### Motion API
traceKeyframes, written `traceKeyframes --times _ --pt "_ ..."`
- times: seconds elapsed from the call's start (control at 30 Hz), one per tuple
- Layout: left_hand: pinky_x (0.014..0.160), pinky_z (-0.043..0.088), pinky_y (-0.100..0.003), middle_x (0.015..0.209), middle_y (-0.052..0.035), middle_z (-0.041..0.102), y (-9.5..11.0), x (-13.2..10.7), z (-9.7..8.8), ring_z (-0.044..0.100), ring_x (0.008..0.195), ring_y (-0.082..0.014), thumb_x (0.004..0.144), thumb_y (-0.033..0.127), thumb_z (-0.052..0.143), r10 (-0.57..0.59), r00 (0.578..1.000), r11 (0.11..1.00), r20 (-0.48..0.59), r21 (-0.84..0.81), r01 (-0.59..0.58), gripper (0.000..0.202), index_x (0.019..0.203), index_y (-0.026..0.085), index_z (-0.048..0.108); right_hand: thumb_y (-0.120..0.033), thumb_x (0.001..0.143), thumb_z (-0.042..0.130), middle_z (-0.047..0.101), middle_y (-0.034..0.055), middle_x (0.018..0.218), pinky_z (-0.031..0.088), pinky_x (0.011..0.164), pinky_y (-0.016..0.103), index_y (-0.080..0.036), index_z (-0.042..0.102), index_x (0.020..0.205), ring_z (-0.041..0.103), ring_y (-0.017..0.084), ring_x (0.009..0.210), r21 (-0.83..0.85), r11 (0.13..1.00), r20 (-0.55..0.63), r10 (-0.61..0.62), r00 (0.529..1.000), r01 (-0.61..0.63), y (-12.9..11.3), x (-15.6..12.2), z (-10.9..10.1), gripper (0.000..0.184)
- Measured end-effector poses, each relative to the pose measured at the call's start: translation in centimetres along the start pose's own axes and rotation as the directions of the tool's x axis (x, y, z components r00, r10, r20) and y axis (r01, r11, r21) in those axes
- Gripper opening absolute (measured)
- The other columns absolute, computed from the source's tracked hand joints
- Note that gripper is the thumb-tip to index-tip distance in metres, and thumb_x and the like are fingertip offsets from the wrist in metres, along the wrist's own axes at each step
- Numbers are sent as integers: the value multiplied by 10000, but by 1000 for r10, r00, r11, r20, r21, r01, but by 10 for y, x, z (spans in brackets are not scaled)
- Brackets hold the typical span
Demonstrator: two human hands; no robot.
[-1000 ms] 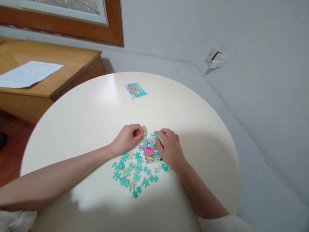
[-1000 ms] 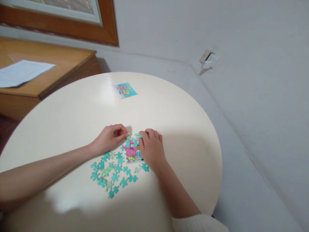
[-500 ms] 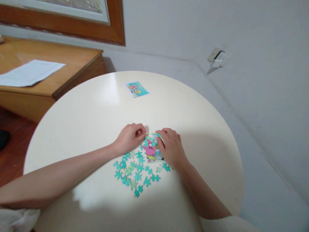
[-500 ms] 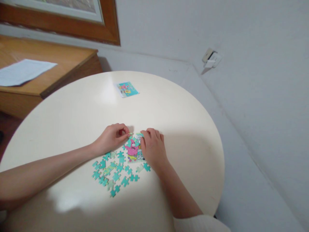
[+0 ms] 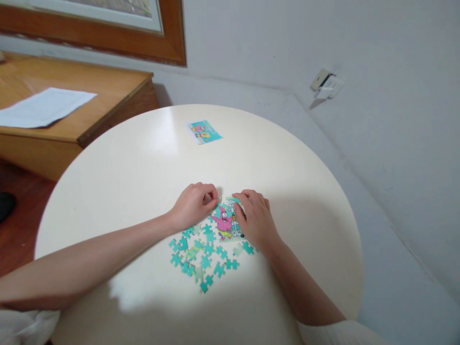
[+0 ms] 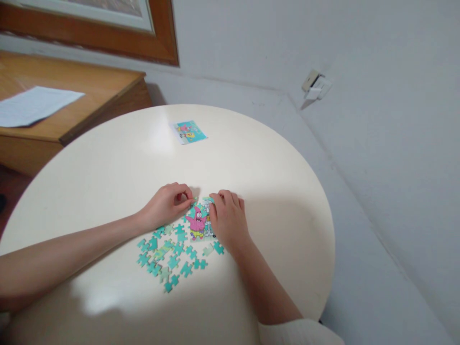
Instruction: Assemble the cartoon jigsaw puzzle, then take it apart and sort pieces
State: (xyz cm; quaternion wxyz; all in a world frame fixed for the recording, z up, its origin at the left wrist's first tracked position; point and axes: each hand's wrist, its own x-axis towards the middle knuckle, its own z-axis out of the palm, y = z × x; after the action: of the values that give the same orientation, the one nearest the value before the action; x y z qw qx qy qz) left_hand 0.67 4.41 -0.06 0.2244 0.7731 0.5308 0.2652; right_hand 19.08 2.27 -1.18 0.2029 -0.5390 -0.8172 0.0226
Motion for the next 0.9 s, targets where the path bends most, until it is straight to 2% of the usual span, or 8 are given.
traceKeyframes --times 0.23,0.53,0.73,0.9 --pt "567 306 -267 547 13 518 -1 2 -1 431 565 -125 705 202 601 -1 1000 1000 -4 -12 1 154 576 188 518 -202 876 452 585 95 1033 362 845 364 -188 597 1059 509 229 982 4 1000 -11 -4 1000 4 1 0 1 234" --pt "492 287 -220 524 37 472 -7 2 2 396 491 -85 771 296 533 -42 998 979 -39 -200 34 203 617 174 479 -208 877 464 592 90 1028 366 836 351 -183 600 1056 519 220 970 -12 1000 -34 -9 999 8 2 -1 2 226" --pt "501 279 -219 513 42 452 -4 1 1 371 486 -79 784 278 502 -27 998 984 -52 -176 18 212 604 169 478 -232 867 480 600 91 1017 364 823 353 -187 610 1038 525 226 956 -80 995 -79 50 996 -56 14 1 1 219" --pt "494 285 -220 513 41 448 -3 1 0 373 490 -85 803 296 461 -63 997 966 -50 -254 48 229 618 167 497 -245 875 452 613 88 993 361 799 361 -196 615 1026 528 230 928 -118 988 -144 82 986 -99 27 0 1 228"
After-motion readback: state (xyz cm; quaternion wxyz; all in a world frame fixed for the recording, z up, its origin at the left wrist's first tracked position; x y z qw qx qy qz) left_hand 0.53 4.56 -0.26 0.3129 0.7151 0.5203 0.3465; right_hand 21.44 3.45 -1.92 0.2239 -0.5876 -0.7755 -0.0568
